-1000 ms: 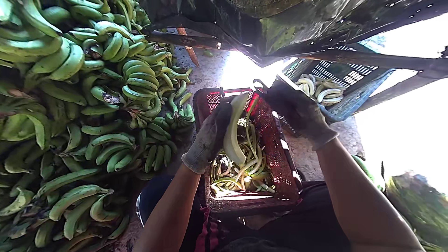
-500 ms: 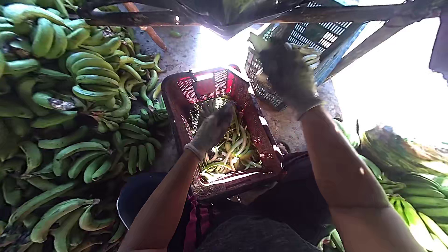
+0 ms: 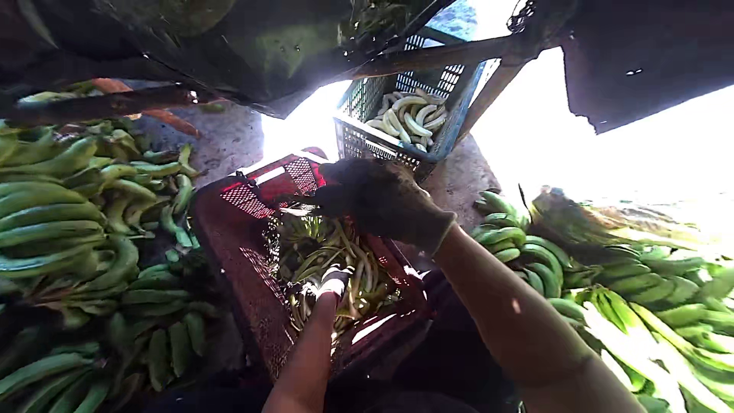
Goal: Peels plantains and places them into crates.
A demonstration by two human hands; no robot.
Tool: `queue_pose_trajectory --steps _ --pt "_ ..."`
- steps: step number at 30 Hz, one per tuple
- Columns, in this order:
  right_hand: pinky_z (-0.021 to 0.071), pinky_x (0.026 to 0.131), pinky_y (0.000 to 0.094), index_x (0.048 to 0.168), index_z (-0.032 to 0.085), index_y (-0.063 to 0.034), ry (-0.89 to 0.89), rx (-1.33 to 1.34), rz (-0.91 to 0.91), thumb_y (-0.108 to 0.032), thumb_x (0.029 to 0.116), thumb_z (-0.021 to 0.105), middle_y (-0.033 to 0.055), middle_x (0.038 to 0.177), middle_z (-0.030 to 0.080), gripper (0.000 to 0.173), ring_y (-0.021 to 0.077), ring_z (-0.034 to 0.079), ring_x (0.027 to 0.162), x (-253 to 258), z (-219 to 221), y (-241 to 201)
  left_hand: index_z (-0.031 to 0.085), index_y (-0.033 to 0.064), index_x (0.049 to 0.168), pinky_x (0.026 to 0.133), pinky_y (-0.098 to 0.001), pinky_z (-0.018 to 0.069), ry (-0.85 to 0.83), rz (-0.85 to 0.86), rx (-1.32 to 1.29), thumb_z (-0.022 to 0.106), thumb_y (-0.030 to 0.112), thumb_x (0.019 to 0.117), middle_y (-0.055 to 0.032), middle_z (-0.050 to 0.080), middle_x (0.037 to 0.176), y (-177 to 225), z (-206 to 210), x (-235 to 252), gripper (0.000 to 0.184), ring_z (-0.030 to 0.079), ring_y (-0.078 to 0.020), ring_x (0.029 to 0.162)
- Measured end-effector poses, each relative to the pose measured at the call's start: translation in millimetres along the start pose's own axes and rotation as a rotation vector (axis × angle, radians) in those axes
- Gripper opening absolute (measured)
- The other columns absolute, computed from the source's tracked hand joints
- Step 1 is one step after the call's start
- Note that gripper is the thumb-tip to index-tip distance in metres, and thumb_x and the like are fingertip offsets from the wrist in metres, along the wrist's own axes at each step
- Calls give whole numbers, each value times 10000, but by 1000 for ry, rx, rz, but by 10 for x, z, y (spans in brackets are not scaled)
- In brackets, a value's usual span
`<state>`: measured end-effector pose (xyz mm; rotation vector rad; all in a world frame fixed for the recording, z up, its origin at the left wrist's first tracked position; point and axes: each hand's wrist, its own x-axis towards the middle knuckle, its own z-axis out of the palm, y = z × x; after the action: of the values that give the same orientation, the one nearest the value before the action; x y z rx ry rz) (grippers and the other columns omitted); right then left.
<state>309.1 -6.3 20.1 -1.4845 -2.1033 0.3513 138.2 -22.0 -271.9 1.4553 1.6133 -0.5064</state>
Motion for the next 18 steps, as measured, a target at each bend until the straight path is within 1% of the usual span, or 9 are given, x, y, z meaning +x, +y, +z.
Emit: queue_pose_trajectory --steps 3,6,7,9,10,11,13,16,18 --pt "518 985 471 1394 629 -197 -67 -47 -24 -263 925 687 59 1273 687 477 230 650 1163 32 118 63 619 95 1360 1121 -575 379 -172 172 211 475 435 1058 -172 587 1414 -1 -127 -195 477 521 -335 1351" --pt "521 952 510 1440 590 -219 -163 -40 21 -271 949 650 89 1235 690 497 267 660 1121 77 193 65 663 98 1285 1076 -576 425 -143 259 96 533 435 1024 -170 632 1334 -147 -175 -302 446 571 -323 1281" --pt "537 922 514 1432 590 -231 -200 -26 58 -288 962 643 85 1200 698 476 264 673 1086 82 197 53 662 70 1260 1033 -541 466 -124 259 -36 541 408 1025 -176 655 1267 -171 -222 -404 429 609 -303 1210" --pt "559 861 547 1381 603 -238 -352 44 194 -297 984 642 86 1112 718 403 270 700 1002 70 147 -30 634 26 1223 836 -450 584 -115 209 -513 615 338 1012 -157 684 1077 -208 -358 -640 378 686 -248 956" --pt "553 864 559 1352 616 -221 -457 86 283 -283 991 646 100 1090 724 367 283 702 985 63 107 -116 607 10 1200 725 -421 585 -120 185 -749 639 286 1003 -144 679 975 -209 -478 -797 341 683 -236 825" --pt "528 876 573 1335 623 -173 -563 118 364 -271 1014 636 142 1084 712 336 317 687 988 52 71 -226 573 3 1223 678 -415 597 -138 180 -930 630 261 1012 -146 679 934 -211 -642 -958 339 689 -244 766" --pt "537 874 573 1329 627 -154 -668 86 355 -321 1033 590 146 1068 714 342 317 693 986 4 206 -255 579 11 1246 664 -407 606 -148 237 -1166 590 262 1033 -150 694 924 -245 -974 -1241 329 700 -247 753" --pt "566 867 562 1436 559 -295 -618 79 209 -426 1030 573 82 1106 730 427 267 712 985 -109 507 -373 627 64 1055 580 -297 569 -167 400 -1343 492 242 1056 -55 665 779 -278 -1411 -1785 223 657 -142 661" --pt "543 883 604 1513 468 -358 -550 22 163 -413 1021 579 93 1177 714 507 306 700 1033 -119 539 -559 643 102 1024 569 -225 542 -150 588 -1371 427 198 1076 7 646 747 -352 -1580 -2031 242 628 -68 639"
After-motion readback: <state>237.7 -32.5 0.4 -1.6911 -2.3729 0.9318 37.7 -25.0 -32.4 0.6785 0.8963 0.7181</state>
